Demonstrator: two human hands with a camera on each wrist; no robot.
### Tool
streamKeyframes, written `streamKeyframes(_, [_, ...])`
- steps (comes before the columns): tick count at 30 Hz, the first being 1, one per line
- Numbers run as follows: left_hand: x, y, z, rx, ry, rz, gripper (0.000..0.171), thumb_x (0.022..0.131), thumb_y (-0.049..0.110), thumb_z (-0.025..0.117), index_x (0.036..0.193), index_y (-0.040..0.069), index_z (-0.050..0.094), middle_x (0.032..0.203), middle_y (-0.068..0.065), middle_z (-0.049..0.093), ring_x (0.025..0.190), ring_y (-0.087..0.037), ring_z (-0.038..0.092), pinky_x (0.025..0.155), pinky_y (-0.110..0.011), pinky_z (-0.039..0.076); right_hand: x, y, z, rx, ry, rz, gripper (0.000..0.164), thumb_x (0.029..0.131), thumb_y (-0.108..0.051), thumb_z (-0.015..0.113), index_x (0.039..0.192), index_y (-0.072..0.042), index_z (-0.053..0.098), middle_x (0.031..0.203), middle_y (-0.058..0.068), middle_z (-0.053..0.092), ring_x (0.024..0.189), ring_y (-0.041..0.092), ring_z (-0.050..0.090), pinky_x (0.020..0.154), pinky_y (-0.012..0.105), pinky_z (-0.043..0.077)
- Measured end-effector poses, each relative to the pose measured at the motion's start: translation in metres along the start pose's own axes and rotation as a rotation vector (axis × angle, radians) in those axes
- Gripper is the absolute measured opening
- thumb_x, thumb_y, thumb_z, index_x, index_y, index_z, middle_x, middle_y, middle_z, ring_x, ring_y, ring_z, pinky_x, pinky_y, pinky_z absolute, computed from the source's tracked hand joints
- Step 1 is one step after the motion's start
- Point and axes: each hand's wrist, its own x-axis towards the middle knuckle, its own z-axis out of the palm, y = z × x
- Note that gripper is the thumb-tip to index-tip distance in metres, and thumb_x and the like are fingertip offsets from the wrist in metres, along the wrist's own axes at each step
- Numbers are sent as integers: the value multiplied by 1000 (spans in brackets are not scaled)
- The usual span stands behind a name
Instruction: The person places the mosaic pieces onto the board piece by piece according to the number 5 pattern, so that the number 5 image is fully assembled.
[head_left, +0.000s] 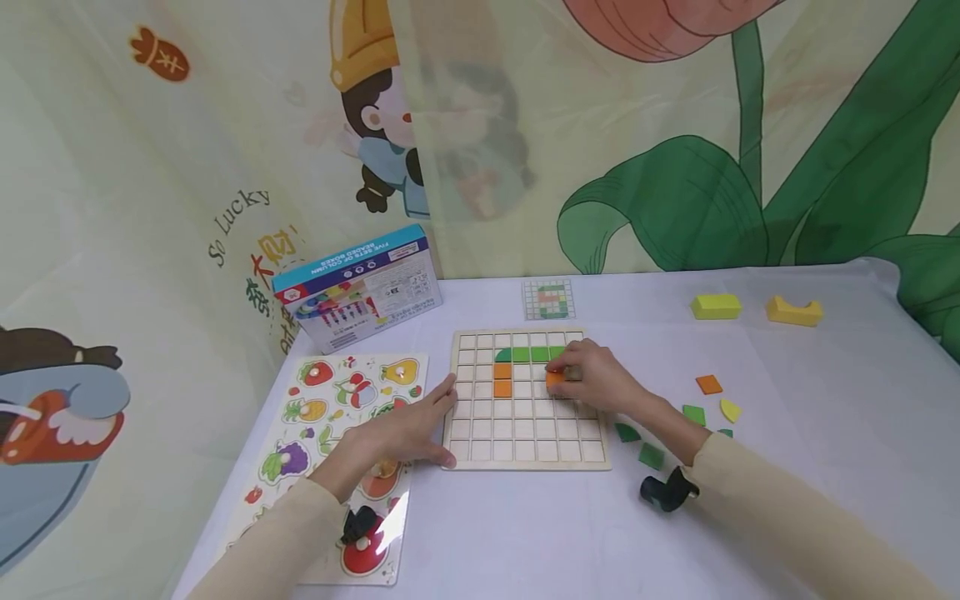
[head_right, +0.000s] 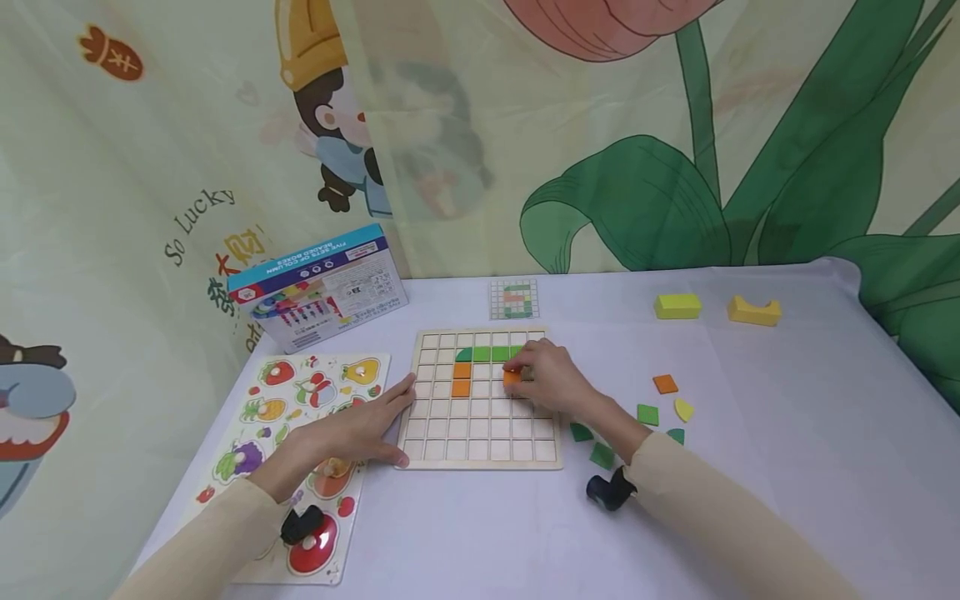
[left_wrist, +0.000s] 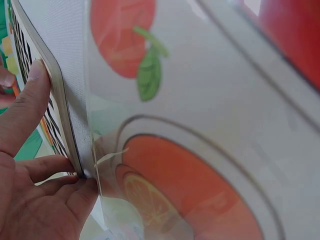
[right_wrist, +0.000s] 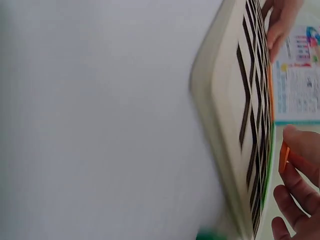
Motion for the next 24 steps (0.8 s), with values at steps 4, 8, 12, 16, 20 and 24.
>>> streamKeyframes(4, [1,1,0,-4,-3,5,95,81,33,78,155,11,22,166,-1,0,150,-23,21,115,-39,36,9,-15,16,-37,6,-77,25,80,-24,79,102,-12,76,97,0,68,97,21,55,87,42,43])
streamKeyframes(8, [2,2,0,5,-6,11,96,81,34,78,155,11,21,166,-1,0,150,-23,21,115,-38,36,14,-23,26,-71,12,-107,23,80,-23,79,101,-13,76,99,0,68,100,22,55,82,40,42])
streamKeyframes(12, [2,2,0,4,-5,9,96,81,33,78,155,11,21,166,0,0,150,-22,20,115,-38,36,16,-26,29,-85,25,-106,23,80,-23,80,100,-14,77,100,1,68,100,22,55,82,41,42])
streamKeyframes(16, [1,2,-1,-1,-5,2,96,81,33,78,155,11,22,166,-1,0,150,-23,20,115,-39,35,17,-26,30,-86,28,-106,23,80,-24,80,100,-14,77,100,1,68,99,22,55,80,40,41])
streamKeyframes(20, [1,2,-1,-5,-6,1,96,81,32,78,155,10,22,166,-1,0,150,-23,20,115,-39,35,18,-26,29,-79,25,-114,24,80,-25,80,100,-14,77,100,1,68,98,22,55,80,39,42])
streamKeyframes(24, [1,1,-1,-5,-9,-4,96,81,33,78,155,10,22,166,-2,0,150,-24,20,116,-39,35,19,-26,30,-76,16,-129,24,80,-26,79,101,-14,77,100,2,67,98,22,55,82,41,43])
